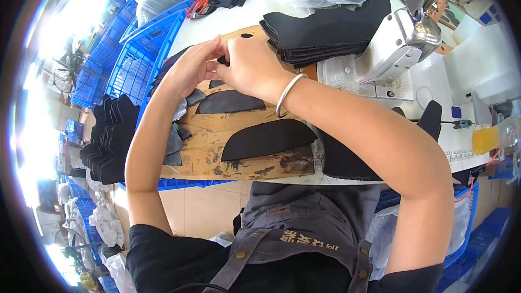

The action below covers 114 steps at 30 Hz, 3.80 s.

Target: Aligning and layering precut fabric shoe components on a workbench.

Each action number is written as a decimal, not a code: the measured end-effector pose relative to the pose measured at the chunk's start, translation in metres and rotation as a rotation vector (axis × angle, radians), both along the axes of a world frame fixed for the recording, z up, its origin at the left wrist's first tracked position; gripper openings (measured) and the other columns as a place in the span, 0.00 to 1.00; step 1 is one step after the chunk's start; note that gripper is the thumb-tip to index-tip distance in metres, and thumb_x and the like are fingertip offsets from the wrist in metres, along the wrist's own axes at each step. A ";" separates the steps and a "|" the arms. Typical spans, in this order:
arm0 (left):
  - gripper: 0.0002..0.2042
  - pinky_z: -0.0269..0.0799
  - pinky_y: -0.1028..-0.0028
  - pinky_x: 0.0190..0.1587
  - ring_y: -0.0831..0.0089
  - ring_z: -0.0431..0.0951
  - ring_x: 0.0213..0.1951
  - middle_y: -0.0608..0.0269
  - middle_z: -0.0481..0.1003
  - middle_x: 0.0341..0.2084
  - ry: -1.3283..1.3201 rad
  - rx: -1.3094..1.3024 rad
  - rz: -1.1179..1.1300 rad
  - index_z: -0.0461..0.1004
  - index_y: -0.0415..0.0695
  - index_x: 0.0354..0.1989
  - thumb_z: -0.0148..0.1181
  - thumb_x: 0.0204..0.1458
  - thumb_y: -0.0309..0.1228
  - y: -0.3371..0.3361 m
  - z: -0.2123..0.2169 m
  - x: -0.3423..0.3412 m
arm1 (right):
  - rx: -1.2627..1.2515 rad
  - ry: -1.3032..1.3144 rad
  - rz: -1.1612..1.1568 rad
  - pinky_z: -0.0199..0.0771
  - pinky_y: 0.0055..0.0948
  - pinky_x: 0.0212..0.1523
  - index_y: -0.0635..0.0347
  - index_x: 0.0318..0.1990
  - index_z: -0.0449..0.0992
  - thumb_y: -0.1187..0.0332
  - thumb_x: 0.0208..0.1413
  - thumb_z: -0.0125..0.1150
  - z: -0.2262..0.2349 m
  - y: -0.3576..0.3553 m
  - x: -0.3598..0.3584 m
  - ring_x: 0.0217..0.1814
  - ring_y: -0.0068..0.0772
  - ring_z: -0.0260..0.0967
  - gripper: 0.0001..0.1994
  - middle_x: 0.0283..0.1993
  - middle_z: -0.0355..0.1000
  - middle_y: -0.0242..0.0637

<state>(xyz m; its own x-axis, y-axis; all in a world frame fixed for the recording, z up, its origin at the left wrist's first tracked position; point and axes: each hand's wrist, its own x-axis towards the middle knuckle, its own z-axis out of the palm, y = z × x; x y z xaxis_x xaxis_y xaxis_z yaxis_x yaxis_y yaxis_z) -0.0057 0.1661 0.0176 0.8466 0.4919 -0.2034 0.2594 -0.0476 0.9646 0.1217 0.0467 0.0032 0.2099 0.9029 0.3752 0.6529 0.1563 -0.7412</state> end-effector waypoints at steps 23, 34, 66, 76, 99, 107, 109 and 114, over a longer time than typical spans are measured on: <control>0.18 0.74 0.73 0.47 0.70 0.79 0.43 0.54 0.79 0.41 -0.101 0.492 0.073 0.76 0.35 0.46 0.65 0.52 0.36 -0.013 -0.023 0.000 | -0.120 0.484 0.090 0.74 0.22 0.36 0.62 0.55 0.60 0.79 0.60 0.49 -0.016 -0.005 0.023 0.35 0.19 0.71 0.17 0.30 0.69 0.30; 0.11 0.72 0.78 0.37 0.79 0.78 0.32 0.60 0.80 0.28 -0.063 0.542 0.137 0.78 0.37 0.36 0.63 0.53 0.33 -0.024 -0.018 0.000 | -0.093 0.265 0.054 0.64 0.23 0.32 0.65 0.57 0.61 0.80 0.54 0.51 -0.016 -0.008 0.025 0.27 0.19 0.59 0.21 0.24 0.65 0.29; 0.13 0.62 0.65 0.56 0.57 0.73 0.49 0.51 0.76 0.44 0.032 1.503 0.384 0.77 0.39 0.31 0.56 0.54 0.39 0.070 -0.083 0.007 | 0.191 0.032 -0.229 0.63 0.18 0.47 0.65 0.54 0.66 0.77 0.53 0.56 0.064 -0.235 0.069 0.45 0.18 0.66 0.19 0.46 0.70 0.33; 0.20 0.65 0.70 0.56 0.64 0.72 0.53 0.56 0.74 0.49 -0.440 0.667 -0.501 0.69 0.46 0.56 0.57 0.55 0.35 -0.114 0.019 0.069 | 0.190 -0.082 0.089 0.64 0.25 0.53 0.69 0.53 0.64 0.77 0.49 0.60 0.077 -0.223 0.073 0.52 0.28 0.66 0.22 0.50 0.68 0.40; 0.18 0.68 0.72 0.37 0.67 0.72 0.36 0.60 0.71 0.39 0.006 1.156 0.094 0.71 0.45 0.44 0.68 0.46 0.36 -0.058 -0.064 -0.057 | 0.120 0.045 -0.237 0.63 0.20 0.49 0.67 0.49 0.69 0.75 0.51 0.56 0.047 -0.272 0.089 0.46 0.22 0.67 0.16 0.45 0.70 0.37; 0.14 0.61 0.63 0.57 0.58 0.69 0.54 0.50 0.70 0.52 -0.252 1.233 0.103 0.72 0.40 0.43 0.63 0.48 0.29 -0.079 -0.036 -0.038 | 0.133 -0.245 -0.125 0.65 0.23 0.48 0.68 0.46 0.72 0.75 0.46 0.61 0.073 -0.261 0.069 0.45 0.29 0.68 0.17 0.43 0.70 0.38; 0.21 0.62 0.66 0.57 0.61 0.71 0.52 0.52 0.73 0.50 -0.362 0.903 -0.059 0.72 0.40 0.48 0.67 0.46 0.32 -0.101 -0.005 -0.016 | 0.094 -0.078 0.098 0.64 0.25 0.49 0.69 0.45 0.73 0.72 0.44 0.64 0.085 -0.256 0.066 0.46 0.33 0.67 0.18 0.43 0.69 0.41; 0.30 0.66 0.73 0.52 0.77 0.72 0.45 0.61 0.75 0.42 -0.296 0.023 -0.627 0.69 0.35 0.53 0.74 0.43 0.36 -0.164 0.021 0.039 | 0.083 -0.125 0.020 0.67 0.22 0.40 0.73 0.45 0.72 0.74 0.44 0.64 0.090 -0.249 0.066 0.40 0.27 0.70 0.19 0.39 0.73 0.40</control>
